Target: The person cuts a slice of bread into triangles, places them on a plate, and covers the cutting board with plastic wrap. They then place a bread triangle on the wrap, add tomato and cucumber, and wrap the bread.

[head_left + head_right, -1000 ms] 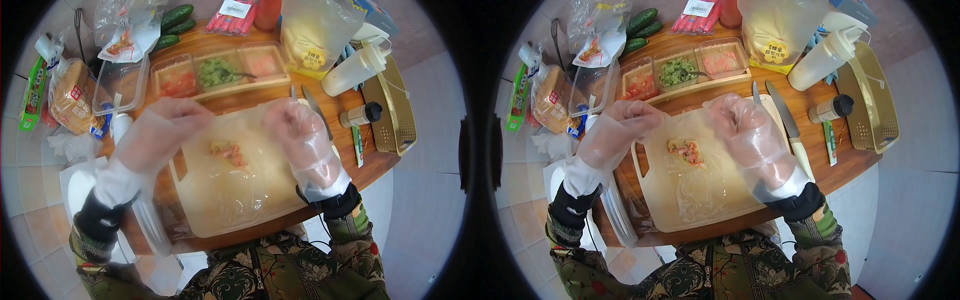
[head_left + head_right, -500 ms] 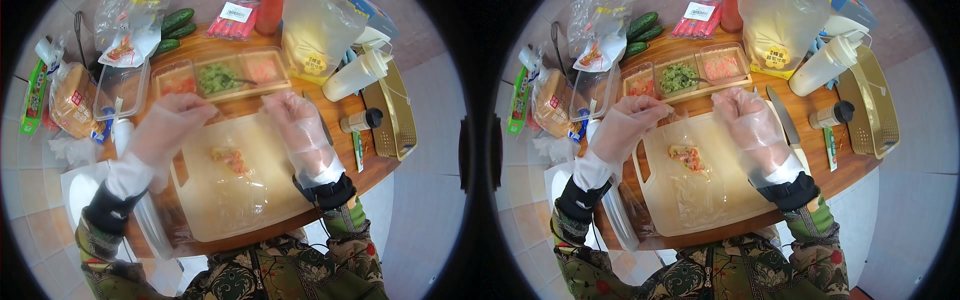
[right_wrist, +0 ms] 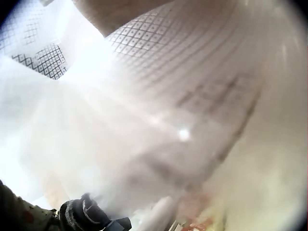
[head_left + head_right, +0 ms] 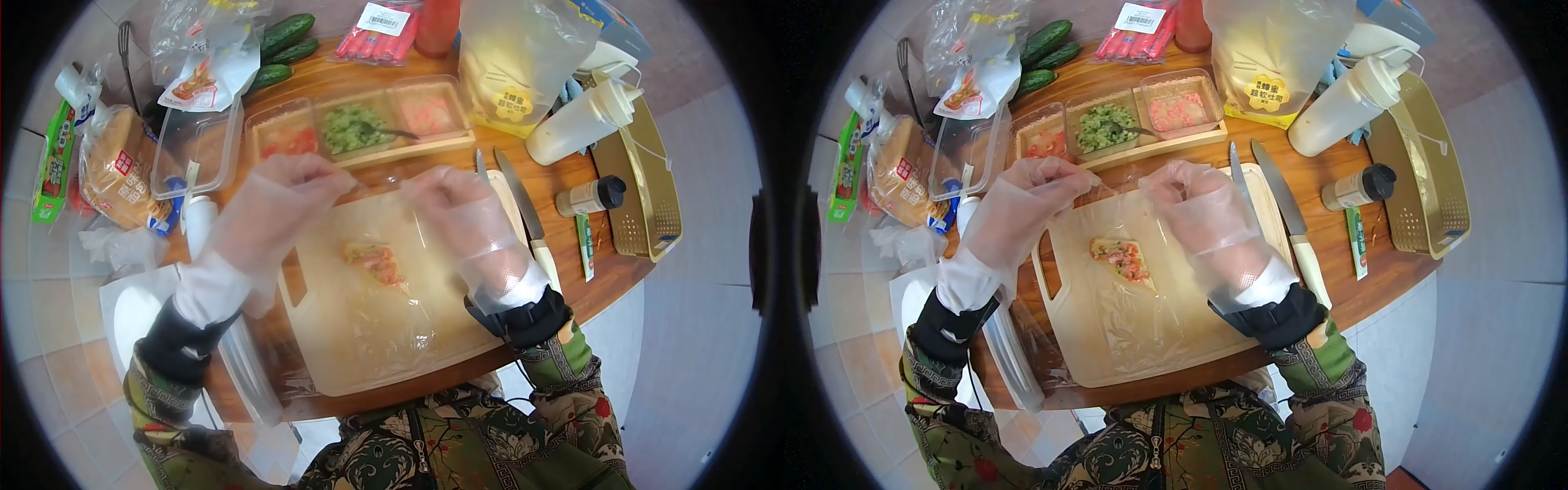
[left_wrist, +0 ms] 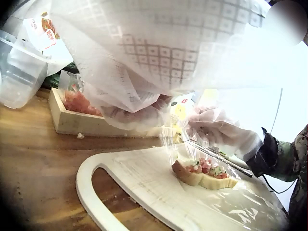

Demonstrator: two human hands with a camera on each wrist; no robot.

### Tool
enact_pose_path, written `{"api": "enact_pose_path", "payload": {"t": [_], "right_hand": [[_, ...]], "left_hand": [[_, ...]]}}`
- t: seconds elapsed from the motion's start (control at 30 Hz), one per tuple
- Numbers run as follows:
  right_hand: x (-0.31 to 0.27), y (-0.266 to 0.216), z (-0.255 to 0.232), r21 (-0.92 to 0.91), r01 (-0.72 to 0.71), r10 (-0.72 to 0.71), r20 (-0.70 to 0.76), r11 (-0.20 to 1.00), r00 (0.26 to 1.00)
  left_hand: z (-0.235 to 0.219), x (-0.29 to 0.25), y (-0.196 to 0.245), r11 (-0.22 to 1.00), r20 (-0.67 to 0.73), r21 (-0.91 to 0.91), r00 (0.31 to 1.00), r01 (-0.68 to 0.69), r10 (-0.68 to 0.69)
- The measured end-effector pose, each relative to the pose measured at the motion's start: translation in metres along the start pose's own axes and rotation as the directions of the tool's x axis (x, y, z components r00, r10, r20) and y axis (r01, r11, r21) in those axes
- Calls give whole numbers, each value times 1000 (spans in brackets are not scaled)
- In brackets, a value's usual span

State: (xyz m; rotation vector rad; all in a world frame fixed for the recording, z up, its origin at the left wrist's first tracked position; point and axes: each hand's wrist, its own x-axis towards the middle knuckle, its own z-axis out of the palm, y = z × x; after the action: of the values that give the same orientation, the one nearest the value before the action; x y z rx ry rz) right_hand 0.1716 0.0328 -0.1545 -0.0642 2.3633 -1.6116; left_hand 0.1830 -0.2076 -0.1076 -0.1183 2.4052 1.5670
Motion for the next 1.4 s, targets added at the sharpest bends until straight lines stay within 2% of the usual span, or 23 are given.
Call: {"api": "enact_pose_path", "payload": {"t": [0.13,0.2,0.33,0.43,0.5,0.53,0.6,0.63,0.7,0.8,0.93,1.0,1.1,1.33,1.4], "right_hand": [[3,11,-1,39,63,-61,-46,997,997],[5,12,-3,-69,87,-93,-87,994,992],[8,13,-6,-126,37,-48,-88,991,995],[5,5,-8,-82,-21,16,-57,996,998],[-3,-5,-6,150,-4,9,-27,989,1000],[-5,-4,-5,149,-5,10,-27,989,1000],[-7,-4,-4,152,128,-131,10,980,991],[-7,-5,-3,152,128,-131,10,980,991],[-8,-9,-2,195,48,-57,40,980,998],[3,8,3,226,18,-25,32,974,999],[3,1,0,229,-31,31,2,973,1000],[6,6,-1,101,-18,22,-42,995,999],[8,15,-1,84,58,-52,-75,995,996],[12,23,-4,28,41,-39,-88,999,995],[12,23,-5,-122,46,-62,-125,992,990]], "left_hand": [[0,2,0,1000,3,0,1000,27,-27],[1,4,-4,1000,-7,-5,1000,11,-11],[1,6,-11,1000,-41,17,999,-19,20],[1,6,-7,998,-44,56,999,11,-8],[1,6,-8,998,-41,56,999,2,0],[2,7,-9,998,-38,55,999,-8,10],[2,8,-11,999,-33,43,999,-21,22],[2,8,-12,999,-30,31,999,-33,34],[2,7,-9,999,-27,37,999,-26,27],[3,6,-6,999,-30,40,999,-17,19],[2,5,-6,998,-37,53,999,-18,20],[1,5,-6,999,-34,45,999,0,2],[1,8,-9,999,-40,45,999,18,-16],[6,14,-24,999,-110,20,993,-39,41],[6,14,-25,999,-118,28,992,-45,48]]}}
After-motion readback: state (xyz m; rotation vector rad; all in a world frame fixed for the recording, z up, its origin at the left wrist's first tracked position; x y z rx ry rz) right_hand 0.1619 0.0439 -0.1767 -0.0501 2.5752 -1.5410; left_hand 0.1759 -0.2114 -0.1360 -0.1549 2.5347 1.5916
